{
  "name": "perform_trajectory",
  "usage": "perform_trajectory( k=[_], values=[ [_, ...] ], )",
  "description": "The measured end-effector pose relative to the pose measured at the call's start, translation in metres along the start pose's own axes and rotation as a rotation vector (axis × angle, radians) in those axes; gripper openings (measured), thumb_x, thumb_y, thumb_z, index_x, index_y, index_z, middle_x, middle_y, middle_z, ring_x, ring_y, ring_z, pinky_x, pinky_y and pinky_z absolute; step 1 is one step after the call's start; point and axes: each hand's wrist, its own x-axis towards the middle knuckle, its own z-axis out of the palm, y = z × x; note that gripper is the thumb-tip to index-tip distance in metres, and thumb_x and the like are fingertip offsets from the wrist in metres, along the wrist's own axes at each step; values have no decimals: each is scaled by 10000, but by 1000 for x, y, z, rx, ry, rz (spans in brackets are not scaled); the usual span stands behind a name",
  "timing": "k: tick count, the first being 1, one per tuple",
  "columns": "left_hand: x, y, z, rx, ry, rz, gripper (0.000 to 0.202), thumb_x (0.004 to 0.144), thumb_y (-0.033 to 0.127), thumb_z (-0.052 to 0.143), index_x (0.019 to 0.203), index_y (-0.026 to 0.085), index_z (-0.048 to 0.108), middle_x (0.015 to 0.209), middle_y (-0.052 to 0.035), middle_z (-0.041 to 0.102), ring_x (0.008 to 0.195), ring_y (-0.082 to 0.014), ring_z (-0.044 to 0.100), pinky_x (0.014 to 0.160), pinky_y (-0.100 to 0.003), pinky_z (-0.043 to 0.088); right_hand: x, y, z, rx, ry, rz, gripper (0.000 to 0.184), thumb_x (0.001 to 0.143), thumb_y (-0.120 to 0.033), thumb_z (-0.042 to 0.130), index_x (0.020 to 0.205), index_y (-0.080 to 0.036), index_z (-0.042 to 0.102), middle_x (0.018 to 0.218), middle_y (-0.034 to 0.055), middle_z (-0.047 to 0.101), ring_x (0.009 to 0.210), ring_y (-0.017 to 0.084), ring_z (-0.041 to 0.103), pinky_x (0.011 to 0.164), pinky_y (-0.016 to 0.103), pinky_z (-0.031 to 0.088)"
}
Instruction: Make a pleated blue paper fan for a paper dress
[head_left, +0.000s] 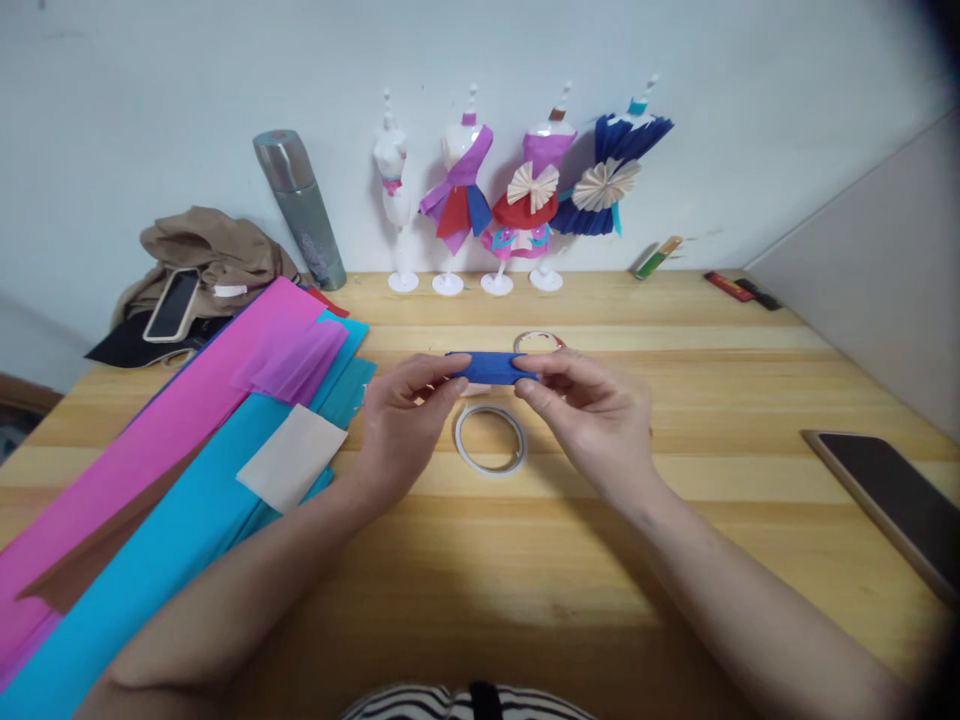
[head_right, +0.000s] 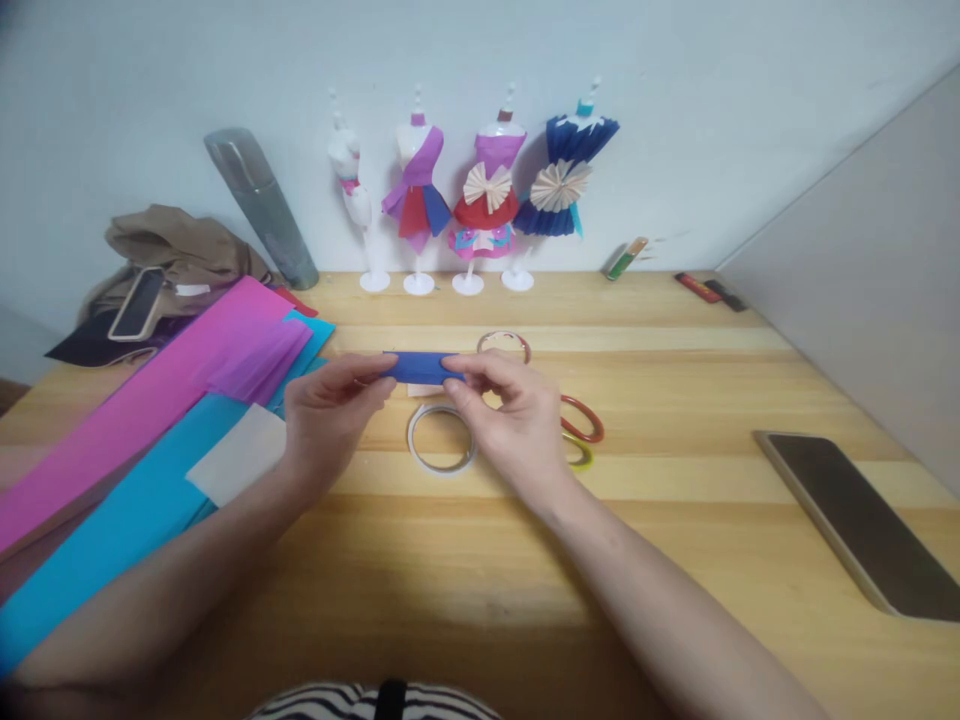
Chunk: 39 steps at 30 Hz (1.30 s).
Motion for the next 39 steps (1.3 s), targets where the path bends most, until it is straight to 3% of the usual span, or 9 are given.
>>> perform_trajectory(
  k=[5,11,16,22,27,33,39],
  values=[
    [1,0,-2,146,0,201,183,811,99,686,888,239,777,877,-21,771,791,-145,707,728,-270,576,-1,2,0,-65,6,-73,128,821,-215,706,883,-317,754,839,5,735,736,203,655,718,401,541],
    [1,-1,-4,227,-23,248,154,845,115,657,862,234,754,873,-31,759,790,-149,706,728,-277,575,-1,-1,0,-155,3,-112,87,861,-256,673,844,-326,722,811,-2,730,722,210,656,716,413,538],
    [-3,-6,-2,219,16,119,108,825,139,662,836,209,743,765,-10,754,636,-120,673,657,-255,554,-2,2,1,-154,30,-53,40,829,-254,698,816,-286,718,799,-1,735,690,195,662,702,387,541],
    [-5,-6,3,7,72,-91,53,759,194,720,804,190,748,654,10,726,578,-118,673,585,-228,553,1,3,3,17,44,107,73,739,-290,768,753,-248,709,709,2,706,641,185,637,638,356,522],
    [-2,4,5,-67,116,-163,54,688,197,766,740,183,758,674,-5,734,610,-132,682,658,-265,590,7,-4,2,141,33,180,150,664,-300,824,673,-240,687,696,5,693,643,175,616,629,347,517],
    [-1,11,4,-114,88,-232,49,673,182,763,721,177,754,640,-1,718,578,-121,664,592,-240,562,8,-6,-1,213,9,201,129,634,-248,827,636,-255,698,727,8,719,673,181,639,651,351,551],
    [-1,13,5,-163,72,-242,49,663,166,758,709,171,742,607,9,696,552,-107,642,563,-222,540,8,-5,-1,170,-2,156,140,677,-225,809,658,-259,675,677,5,680,601,174,606,567,338,518]
  ],
)
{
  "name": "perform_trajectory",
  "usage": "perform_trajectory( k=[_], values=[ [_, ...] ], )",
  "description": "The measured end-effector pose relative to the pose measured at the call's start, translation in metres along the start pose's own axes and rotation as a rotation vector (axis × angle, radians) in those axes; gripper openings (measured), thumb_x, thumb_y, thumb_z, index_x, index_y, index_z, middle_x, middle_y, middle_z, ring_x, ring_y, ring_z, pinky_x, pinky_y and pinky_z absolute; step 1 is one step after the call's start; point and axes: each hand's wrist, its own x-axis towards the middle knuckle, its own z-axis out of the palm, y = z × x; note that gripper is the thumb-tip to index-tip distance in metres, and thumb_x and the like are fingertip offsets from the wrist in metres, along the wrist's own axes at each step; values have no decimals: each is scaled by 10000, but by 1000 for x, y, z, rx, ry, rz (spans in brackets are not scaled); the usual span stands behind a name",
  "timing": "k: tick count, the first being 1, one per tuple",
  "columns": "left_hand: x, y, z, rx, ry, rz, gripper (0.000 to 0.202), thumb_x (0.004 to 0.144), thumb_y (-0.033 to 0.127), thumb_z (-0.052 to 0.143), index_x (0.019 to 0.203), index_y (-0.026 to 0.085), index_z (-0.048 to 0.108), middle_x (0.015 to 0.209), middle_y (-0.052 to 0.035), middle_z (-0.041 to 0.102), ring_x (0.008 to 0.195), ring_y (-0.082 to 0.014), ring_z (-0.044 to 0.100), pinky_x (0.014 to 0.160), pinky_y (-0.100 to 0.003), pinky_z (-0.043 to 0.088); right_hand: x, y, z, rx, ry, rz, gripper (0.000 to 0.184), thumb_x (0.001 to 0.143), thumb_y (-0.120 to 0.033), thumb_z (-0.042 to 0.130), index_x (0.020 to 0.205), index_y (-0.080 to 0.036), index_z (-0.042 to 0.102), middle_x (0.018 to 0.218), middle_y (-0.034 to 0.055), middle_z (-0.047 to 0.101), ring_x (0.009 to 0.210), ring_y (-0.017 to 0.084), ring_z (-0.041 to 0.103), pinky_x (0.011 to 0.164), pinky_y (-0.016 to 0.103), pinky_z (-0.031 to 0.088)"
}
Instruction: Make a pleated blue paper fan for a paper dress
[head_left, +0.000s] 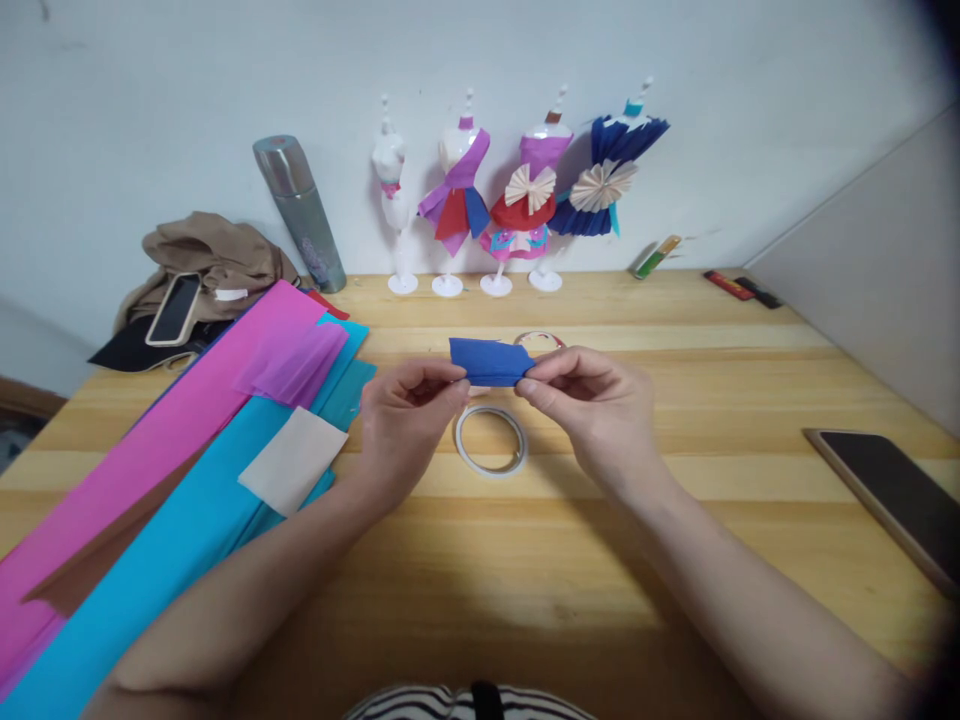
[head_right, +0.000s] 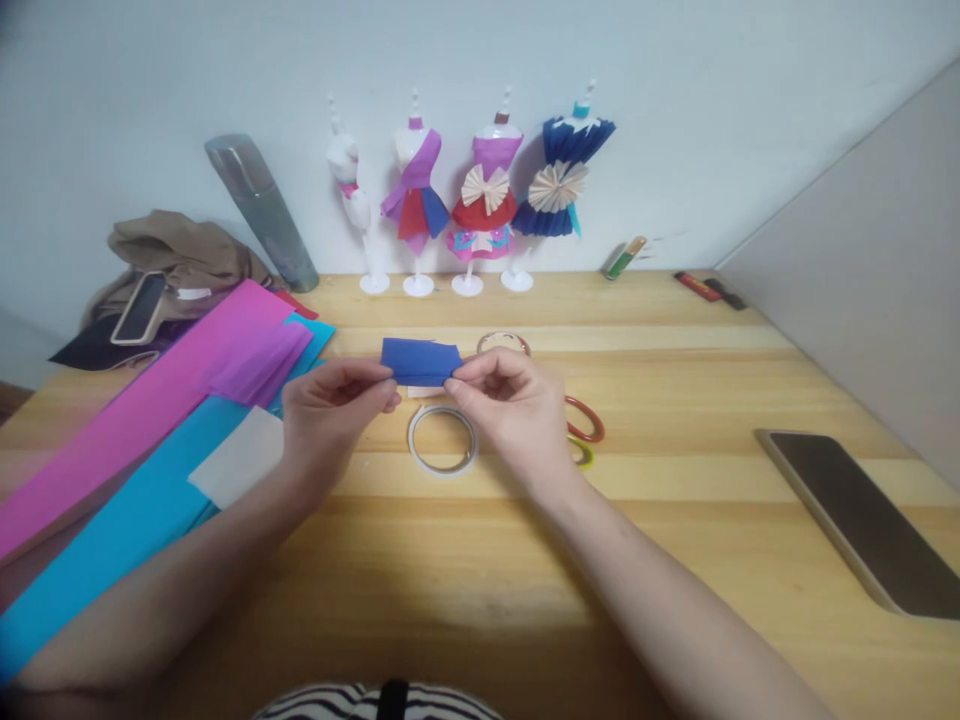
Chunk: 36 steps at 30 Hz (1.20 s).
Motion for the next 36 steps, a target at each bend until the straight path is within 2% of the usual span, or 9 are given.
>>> perform_trajectory(
  k=[5,10,14,18,23,27,32,36],
  values=[
    [0,-6,-2,1,-49,56,64,719,145,736,770,182,748,616,23,688,541,-81,615,536,-189,514,-2,3,0,-4,14,-110,138,703,-169,771,696,-269,676,651,-20,615,580,155,565,538,313,469],
    [2,-12,-6,166,-88,329,170,797,81,677,871,205,767,852,-12,754,677,-88,662,610,-195,537,-5,6,-2,-167,-35,-251,119,814,-198,711,881,-289,748,756,2,681,689,187,616,662,366,514],
    [4,-14,-8,313,-75,504,215,823,51,658,916,214,763,907,-22,763,779,-117,702,695,-222,573,-5,7,-2,-282,-18,-357,145,845,-185,689,932,-283,749,777,8,696,699,187,620,694,382,523],
    [6,-16,-10,436,-63,587,208,841,50,653,929,211,751,918,-25,758,822,-128,706,741,-235,573,-5,6,0,-352,-9,-414,154,862,-150,661,911,-275,734,818,13,721,703,183,633,702,379,527],
    [7,-19,-11,509,-70,645,159,863,60,634,894,196,708,874,-17,729,806,-119,685,724,-229,553,-5,6,2,-427,-6,-457,144,882,-148,632,881,-272,706,810,13,720,713,191,653,690,371,527],
    [7,-21,-10,497,-59,620,145,840,52,642,846,194,670,835,-3,708,780,-111,668,692,-218,530,-6,8,2,-470,11,-479,133,882,-137,635,879,-263,679,803,3,715,685,175,644,673,356,525],
    [5,-20,-8,445,-47,412,120,804,82,640,797,202,647,739,18,690,643,-108,634,593,-228,483,-7,6,2,-462,13,-384,116,872,-180,648,844,-290,674,783,5,718,652,175,634,636,347,516],
    [2,-20,-7,361,-31,268,63,800,144,643,800,206,653,694,27,688,579,-106,633,566,-232,483,-7,7,2,-433,24,-308,73,852,-211,657,810,-269,669,762,7,717,638,180,636,632,357,525]
  ],
)
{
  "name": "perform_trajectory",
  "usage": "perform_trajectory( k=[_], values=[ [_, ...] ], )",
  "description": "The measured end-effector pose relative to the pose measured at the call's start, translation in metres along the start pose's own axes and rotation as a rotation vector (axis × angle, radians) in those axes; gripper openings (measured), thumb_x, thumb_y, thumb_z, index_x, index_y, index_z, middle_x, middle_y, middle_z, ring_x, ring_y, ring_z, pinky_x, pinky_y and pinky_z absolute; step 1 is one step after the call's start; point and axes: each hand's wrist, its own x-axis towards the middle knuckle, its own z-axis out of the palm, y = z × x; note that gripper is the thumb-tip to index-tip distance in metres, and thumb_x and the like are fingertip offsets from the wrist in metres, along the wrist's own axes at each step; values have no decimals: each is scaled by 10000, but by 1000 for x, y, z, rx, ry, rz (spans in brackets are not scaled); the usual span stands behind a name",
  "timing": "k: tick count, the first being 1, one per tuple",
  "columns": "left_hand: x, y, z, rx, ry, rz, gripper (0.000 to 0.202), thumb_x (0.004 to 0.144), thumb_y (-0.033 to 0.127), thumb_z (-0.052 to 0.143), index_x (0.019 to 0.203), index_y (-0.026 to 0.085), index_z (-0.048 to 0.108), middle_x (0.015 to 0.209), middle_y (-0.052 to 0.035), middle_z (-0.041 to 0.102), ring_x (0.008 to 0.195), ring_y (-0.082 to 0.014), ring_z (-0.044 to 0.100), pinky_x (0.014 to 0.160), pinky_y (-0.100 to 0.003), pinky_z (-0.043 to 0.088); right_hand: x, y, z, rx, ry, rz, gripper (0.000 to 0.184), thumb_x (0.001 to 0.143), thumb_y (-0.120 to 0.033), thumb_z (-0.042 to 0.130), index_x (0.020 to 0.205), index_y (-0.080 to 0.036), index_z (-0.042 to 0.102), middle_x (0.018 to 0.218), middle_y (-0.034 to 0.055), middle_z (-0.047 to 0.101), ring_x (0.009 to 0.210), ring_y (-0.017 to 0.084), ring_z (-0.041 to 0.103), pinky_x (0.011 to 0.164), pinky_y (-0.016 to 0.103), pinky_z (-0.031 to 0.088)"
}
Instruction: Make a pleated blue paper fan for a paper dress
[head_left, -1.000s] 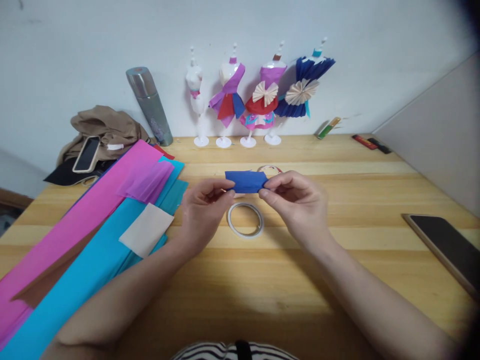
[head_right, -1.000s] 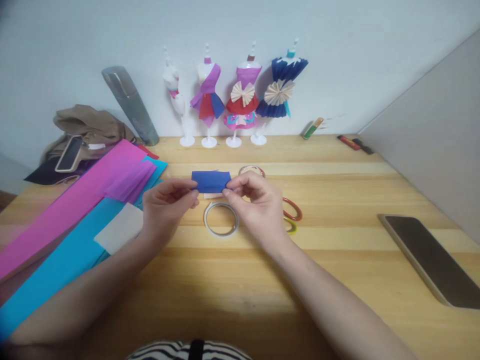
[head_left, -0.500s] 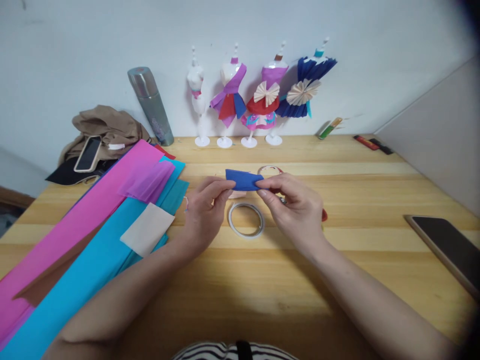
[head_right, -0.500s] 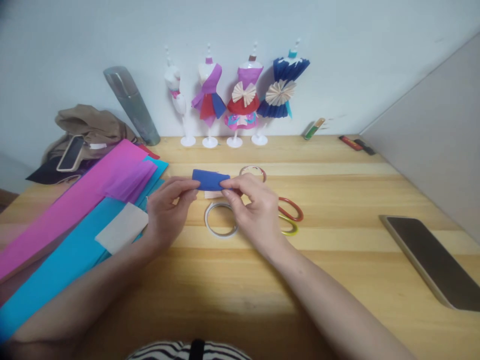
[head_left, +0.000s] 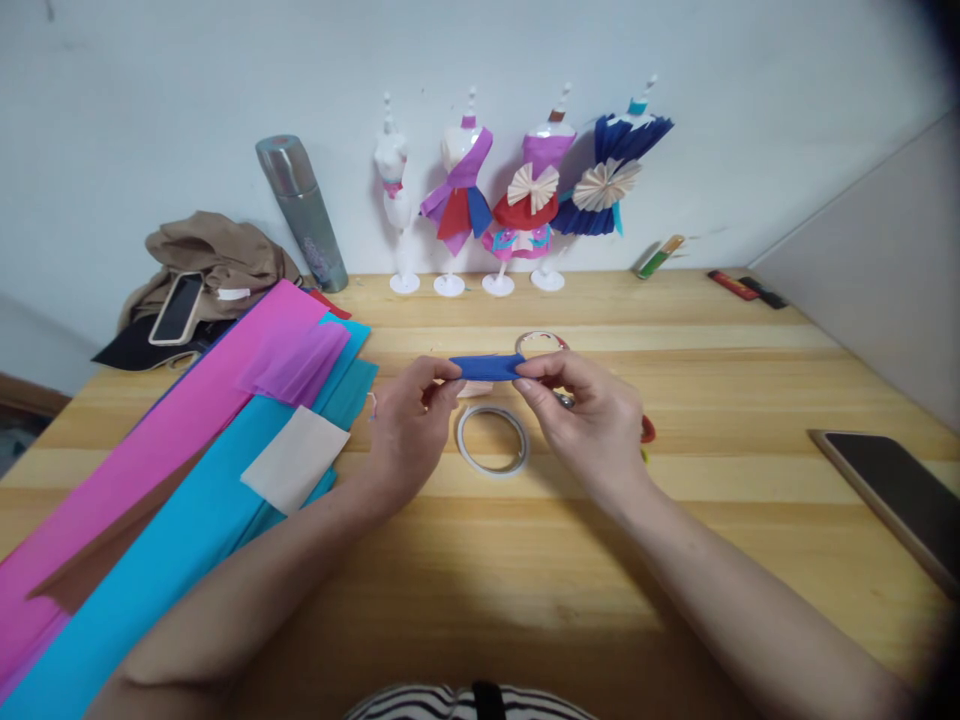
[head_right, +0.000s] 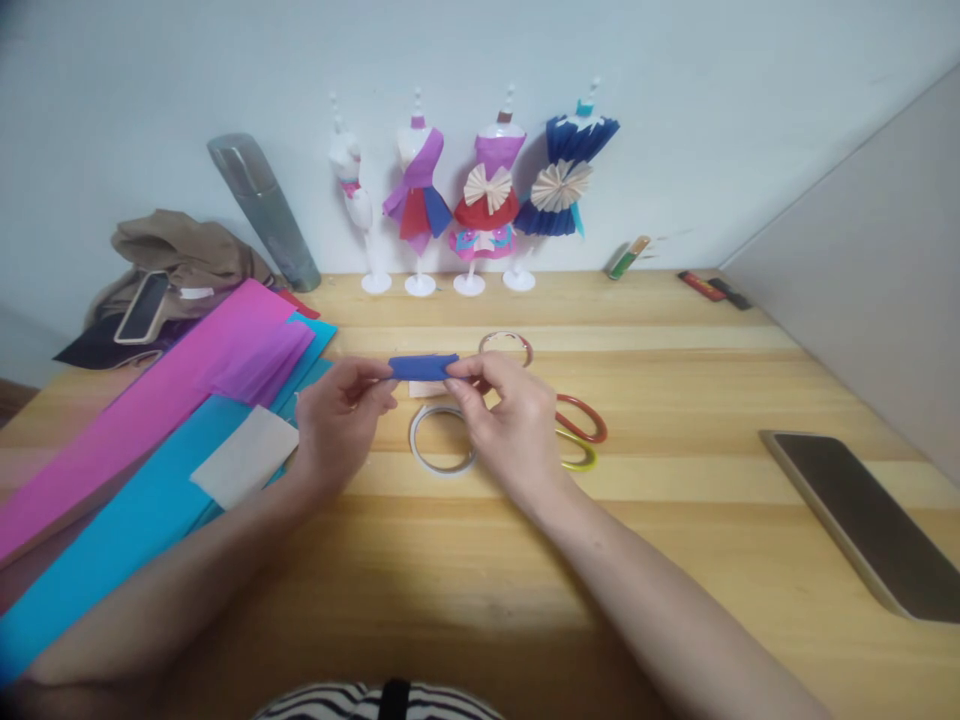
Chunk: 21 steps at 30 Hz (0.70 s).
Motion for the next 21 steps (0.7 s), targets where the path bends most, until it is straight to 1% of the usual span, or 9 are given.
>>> perform_trajectory(
  k=[4,9,12,16,21],
  values=[
    [1,1,1,-134,-1,-99,37,766,166,681,789,196,678,677,23,697,580,-111,661,570,-222,522,0,6,2,97,-6,108,14,819,-256,697,812,-264,688,747,12,719,644,189,644,640,370,536],
    [4,9,0,-205,24,-169,40,715,207,737,736,182,713,667,2,717,601,-125,666,601,-243,550,4,8,1,289,-46,235,66,757,-289,754,764,-260,696,722,16,713,652,206,651,622,379,538],
    [5,12,0,-216,36,-208,41,697,205,742,712,174,719,650,-1,712,585,-121,651,590,-243,540,7,5,-2,325,-71,246,78,729,-278,770,727,-264,693,709,12,711,637,200,638,592,363,527],
    [4,15,-1,-225,32,-213,24,694,196,739,705,178,726,649,0,712,577,-114,638,571,-235,528,9,2,-4,358,-77,256,94,707,-258,782,708,-273,689,697,3,703,621,191,635,572,348,531],
    [4,15,0,-246,24,-220,18,697,189,737,704,183,722,618,12,694,557,-103,624,543,-216,511,9,0,-4,392,-70,278,126,692,-278,788,705,-261,664,667,-5,667,590,178,608,559,341,515]
  ],
)
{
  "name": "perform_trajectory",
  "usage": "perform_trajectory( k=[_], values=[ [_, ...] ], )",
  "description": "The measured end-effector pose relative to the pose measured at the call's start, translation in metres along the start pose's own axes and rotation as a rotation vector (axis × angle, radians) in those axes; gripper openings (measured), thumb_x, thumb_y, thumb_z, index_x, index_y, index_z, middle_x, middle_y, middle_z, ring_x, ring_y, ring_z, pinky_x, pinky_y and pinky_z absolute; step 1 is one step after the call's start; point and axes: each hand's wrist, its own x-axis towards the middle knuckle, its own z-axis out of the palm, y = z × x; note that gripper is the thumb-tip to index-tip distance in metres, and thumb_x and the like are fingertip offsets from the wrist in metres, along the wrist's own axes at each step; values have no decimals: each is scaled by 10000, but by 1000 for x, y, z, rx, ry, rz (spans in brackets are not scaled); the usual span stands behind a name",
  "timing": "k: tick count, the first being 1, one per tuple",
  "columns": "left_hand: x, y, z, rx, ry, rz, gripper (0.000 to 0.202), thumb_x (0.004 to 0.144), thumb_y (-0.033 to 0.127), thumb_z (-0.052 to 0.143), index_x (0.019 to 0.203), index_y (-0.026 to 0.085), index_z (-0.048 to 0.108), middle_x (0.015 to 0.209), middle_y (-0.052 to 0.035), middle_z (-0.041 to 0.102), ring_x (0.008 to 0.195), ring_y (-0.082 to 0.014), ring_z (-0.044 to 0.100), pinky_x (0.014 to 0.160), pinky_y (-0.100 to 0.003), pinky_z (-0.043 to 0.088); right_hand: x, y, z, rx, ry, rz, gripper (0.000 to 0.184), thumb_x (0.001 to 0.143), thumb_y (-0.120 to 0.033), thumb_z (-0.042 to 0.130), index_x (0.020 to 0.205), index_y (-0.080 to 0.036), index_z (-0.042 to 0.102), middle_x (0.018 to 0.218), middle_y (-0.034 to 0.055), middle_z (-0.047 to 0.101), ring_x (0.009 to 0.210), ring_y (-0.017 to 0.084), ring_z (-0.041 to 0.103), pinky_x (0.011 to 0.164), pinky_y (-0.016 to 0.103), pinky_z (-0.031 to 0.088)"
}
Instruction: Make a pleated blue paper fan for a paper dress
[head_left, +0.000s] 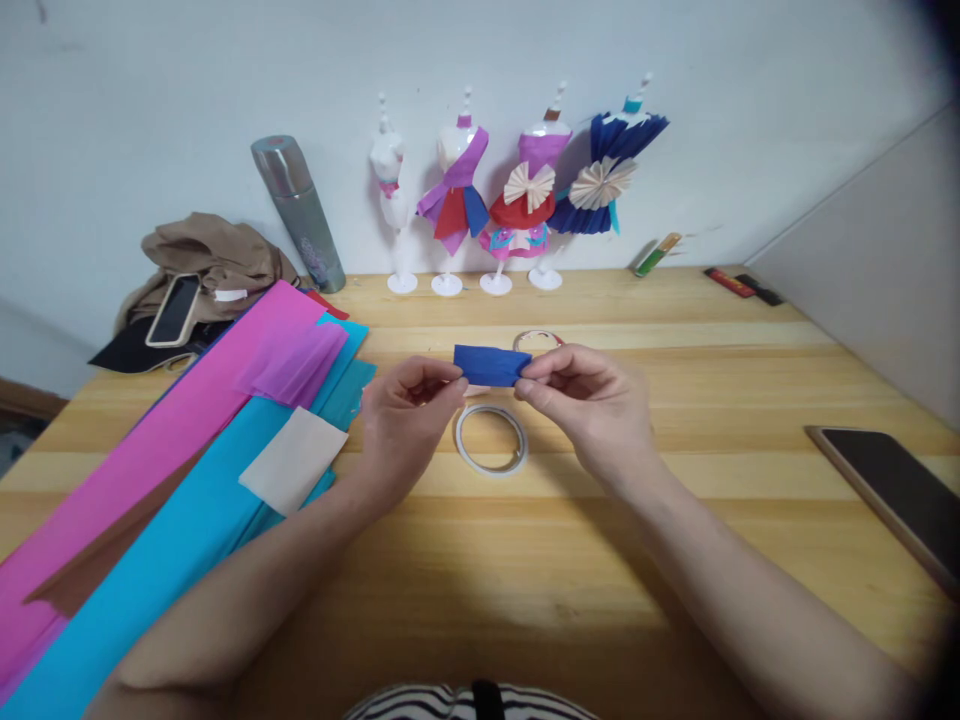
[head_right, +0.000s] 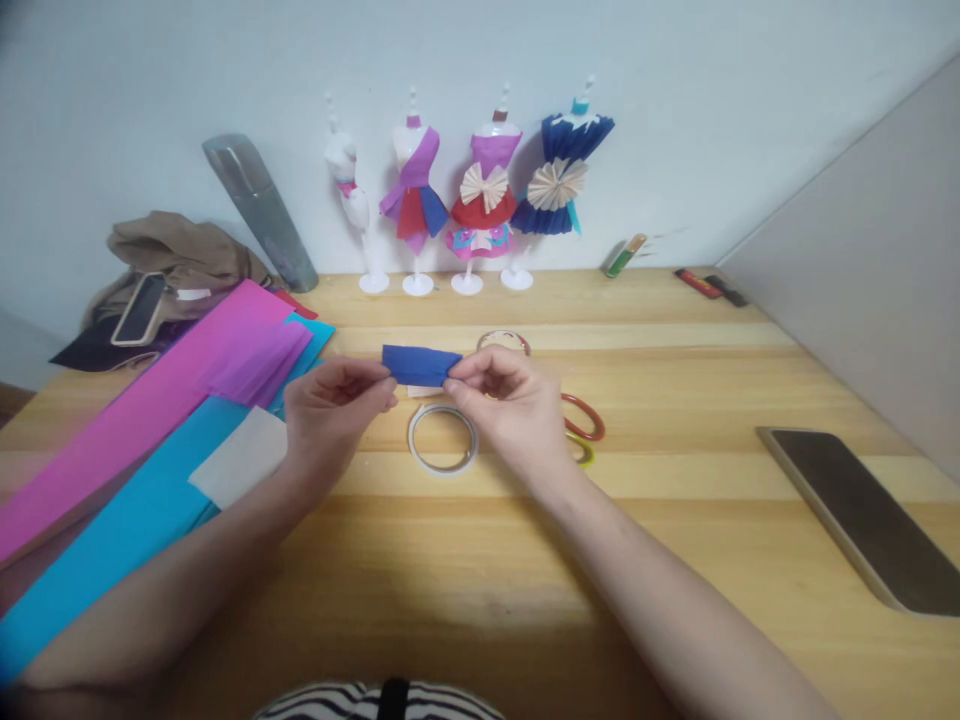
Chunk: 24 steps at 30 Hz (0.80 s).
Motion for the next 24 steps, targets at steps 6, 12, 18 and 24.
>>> perform_trajectory(
  k=[6,12,18,24],
  values=[
    [0,-7,-2,89,-30,116,112,754,174,711,845,198,771,724,-6,742,590,-107,641,559,-225,515,-1,1,2,-42,18,-52,88,705,-259,753,713,-261,665,646,-7,623,599,168,572,558,320,483],
    [3,-8,-6,239,-53,262,154,796,135,687,895,213,776,842,-22,781,675,-127,696,651,-248,557,-5,6,2,-107,21,-127,95,782,-248,723,872,-266,745,753,9,689,673,182,610,648,360,514],
    [5,-8,-7,314,-27,354,178,784,83,691,834,238,762,866,-16,786,781,-159,728,736,-279,585,-5,9,1,-224,13,-248,140,837,-199,692,939,-265,761,777,22,689,699,199,617,718,408,518],
    [7,-11,-8,339,-31,389,174,788,80,687,813,239,756,841,-10,781,773,-157,723,717,-272,571,-5,5,1,-311,13,-289,117,861,-215,670,873,-313,734,822,19,732,706,214,645,704,423,529]
  ],
)
